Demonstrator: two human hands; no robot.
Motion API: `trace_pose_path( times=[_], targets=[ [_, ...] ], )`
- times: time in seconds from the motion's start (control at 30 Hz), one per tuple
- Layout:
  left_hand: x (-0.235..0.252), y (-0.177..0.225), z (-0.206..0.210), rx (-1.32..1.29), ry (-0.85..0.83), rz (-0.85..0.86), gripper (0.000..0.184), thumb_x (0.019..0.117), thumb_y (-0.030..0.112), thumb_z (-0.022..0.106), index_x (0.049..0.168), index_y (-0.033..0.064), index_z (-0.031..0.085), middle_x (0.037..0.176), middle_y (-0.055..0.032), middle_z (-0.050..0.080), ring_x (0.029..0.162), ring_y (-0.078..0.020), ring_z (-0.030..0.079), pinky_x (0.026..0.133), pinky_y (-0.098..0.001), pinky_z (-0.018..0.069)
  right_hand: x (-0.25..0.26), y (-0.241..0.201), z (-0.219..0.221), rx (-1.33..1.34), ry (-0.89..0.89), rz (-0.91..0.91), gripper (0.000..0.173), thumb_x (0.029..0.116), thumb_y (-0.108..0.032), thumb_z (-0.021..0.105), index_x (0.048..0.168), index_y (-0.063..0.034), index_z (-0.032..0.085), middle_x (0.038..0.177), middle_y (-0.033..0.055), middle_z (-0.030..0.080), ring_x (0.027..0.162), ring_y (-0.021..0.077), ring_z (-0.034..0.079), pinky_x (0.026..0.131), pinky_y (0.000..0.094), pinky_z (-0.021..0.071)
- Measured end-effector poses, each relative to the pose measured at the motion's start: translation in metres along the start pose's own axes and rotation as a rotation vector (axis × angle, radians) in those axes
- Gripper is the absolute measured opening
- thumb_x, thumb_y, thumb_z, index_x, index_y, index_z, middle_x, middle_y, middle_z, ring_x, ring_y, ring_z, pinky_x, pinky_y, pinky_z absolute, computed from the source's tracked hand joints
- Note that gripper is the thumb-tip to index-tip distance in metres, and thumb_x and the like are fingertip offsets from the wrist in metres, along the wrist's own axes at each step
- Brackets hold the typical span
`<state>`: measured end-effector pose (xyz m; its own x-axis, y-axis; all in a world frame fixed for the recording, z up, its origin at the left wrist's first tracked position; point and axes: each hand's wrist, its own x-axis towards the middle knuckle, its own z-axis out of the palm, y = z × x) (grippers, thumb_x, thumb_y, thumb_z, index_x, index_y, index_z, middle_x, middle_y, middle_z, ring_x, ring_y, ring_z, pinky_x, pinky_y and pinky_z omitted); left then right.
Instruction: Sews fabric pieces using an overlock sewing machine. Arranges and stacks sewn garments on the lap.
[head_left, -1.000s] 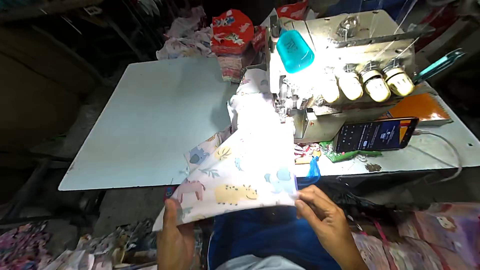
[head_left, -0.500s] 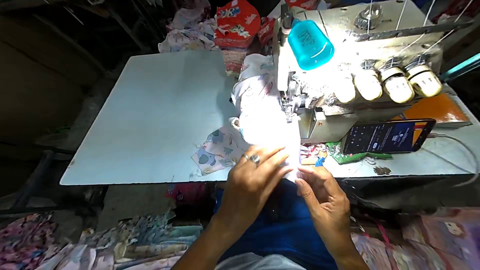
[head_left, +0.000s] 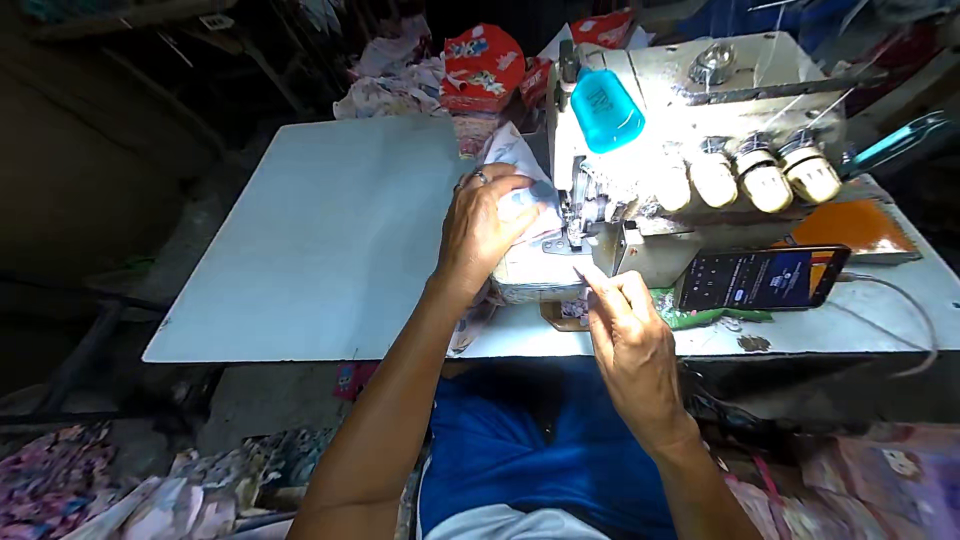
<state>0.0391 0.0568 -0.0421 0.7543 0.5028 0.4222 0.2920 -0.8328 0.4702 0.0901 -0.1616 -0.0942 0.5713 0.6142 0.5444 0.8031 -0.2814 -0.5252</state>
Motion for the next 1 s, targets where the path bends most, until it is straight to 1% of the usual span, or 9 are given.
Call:
trace_pose_path(
  times=[0.17,0.3,0.47,0.57,0.63,0.7,0.77,0.87,1.0],
  targets=[
    [-0.005,-0.009,0.005,-0.423,0.020,-0.456,0.072,0.0907,0.033,0.076,0.147,0.0014,0.044,0.141,-0.0212,0.053,0.121,-0.0306,0.060,0.101,-0.0481,0.0504,-0.015,0.000,0.005,0.024,-0.065,-0.002,0.040,0.1030,-0.018,0.055,0.141,-0.0057,0.061,0.096,0.0135,0.069,0.068,0.0216,0.065,0.060,0.0357,0.0542],
    [-0.035,0.000,0.008,-0.728,0.134,-0.630,0.069,0.0967,0.022,0.069,0.154,0.0053,0.034,0.127,-0.0198,0.061,0.105,-0.0241,0.065,0.090,-0.0427,0.0545,-0.021,-0.002,0.007,0.137,-0.145,-0.017,0.046,0.1049,-0.020,0.054,0.146,0.0006,0.052,0.102,0.0088,0.073,0.082,0.0168,0.071,0.075,0.0316,0.0588],
    [-0.096,0.026,-0.001,-0.904,0.206,-0.675,0.049,0.1040,0.022,0.060,0.148,0.0160,0.039,0.113,-0.0069,0.061,0.087,-0.0124,0.062,0.078,-0.0336,0.0548,-0.023,-0.010,0.016,0.392,-0.212,-0.047,0.056,0.1051,-0.031,0.057,0.149,0.0023,0.047,0.117,0.0125,0.071,0.108,0.0172,0.069,0.098,0.0316,0.0557],
    [-0.122,0.047,0.001,-1.043,0.217,-0.737,0.035,0.1052,0.014,0.056,0.136,0.0092,0.041,0.098,-0.0062,0.064,0.075,-0.0118,0.067,0.068,-0.0307,0.0590,-0.018,-0.013,0.019,0.687,-0.282,-0.025,0.066,0.1065,-0.036,0.053,0.157,0.0015,0.034,0.136,0.0139,0.063,0.124,0.0127,0.062,0.108,0.0285,0.0493],
    [-0.141,0.065,0.008,-1.146,0.122,-0.754,0.031,0.1030,0.006,0.055,0.130,0.0017,0.042,0.093,-0.0079,0.064,0.072,-0.0129,0.068,0.067,-0.0295,0.0603,-0.016,-0.013,0.017,0.878,-0.311,0.031,0.060,0.1078,-0.038,0.048,0.156,-0.0033,0.039,0.140,0.0095,0.061,0.125,0.0070,0.059,0.108,0.0251,0.0476],
    [-0.158,0.079,0.015,-1.203,-0.046,-0.703,0.028,0.0992,0.002,0.060,0.122,-0.0035,0.045,0.092,-0.0067,0.063,0.074,-0.0125,0.069,0.070,-0.0284,0.0618,-0.014,-0.008,0.016,0.994,-0.195,0.166,0.035,0.1070,-0.029,0.051,0.127,-0.0067,0.068,0.115,0.0008,0.070,0.103,0.0038,0.065,0.092,0.0236,0.0539],
    [-0.169,0.086,0.021,-1.185,-0.179,-0.546,0.022,0.0959,0.001,0.066,0.112,-0.0020,0.051,0.088,-0.0043,0.066,0.072,-0.0125,0.071,0.069,-0.0290,0.0630,-0.010,0.009,0.014,0.951,0.014,0.295,0.017,0.1019,-0.013,0.059,0.097,-0.0071,0.074,0.088,-0.0040,0.070,0.080,0.0022,0.065,0.075,0.0220,0.0556],
    [-0.173,0.088,0.016,-0.979,-0.050,-0.186,0.025,0.0935,0.008,0.072,0.112,-0.0038,0.061,0.095,-0.0044,0.071,0.081,-0.0092,0.072,0.075,-0.0267,0.0625,-0.003,0.042,0.000,0.792,0.156,0.298,0.010,0.0973,-0.004,0.062,0.102,-0.0011,0.071,0.094,-0.0008,0.068,0.084,0.0021,0.064,0.077,0.0208,0.0557],
    [-0.143,0.076,-0.013,-0.645,0.038,0.004,0.084,0.0808,0.032,0.085,0.148,0.0006,0.046,0.139,-0.0097,0.060,0.128,-0.0170,0.057,0.108,-0.0366,0.0493,-0.004,0.011,-0.033,0.779,-0.053,0.045,0.024,0.0976,0.000,0.058,0.117,-0.0035,0.071,0.115,0.0002,0.070,0.103,0.0019,0.067,0.090,0.0196,0.0570]
  ],
)
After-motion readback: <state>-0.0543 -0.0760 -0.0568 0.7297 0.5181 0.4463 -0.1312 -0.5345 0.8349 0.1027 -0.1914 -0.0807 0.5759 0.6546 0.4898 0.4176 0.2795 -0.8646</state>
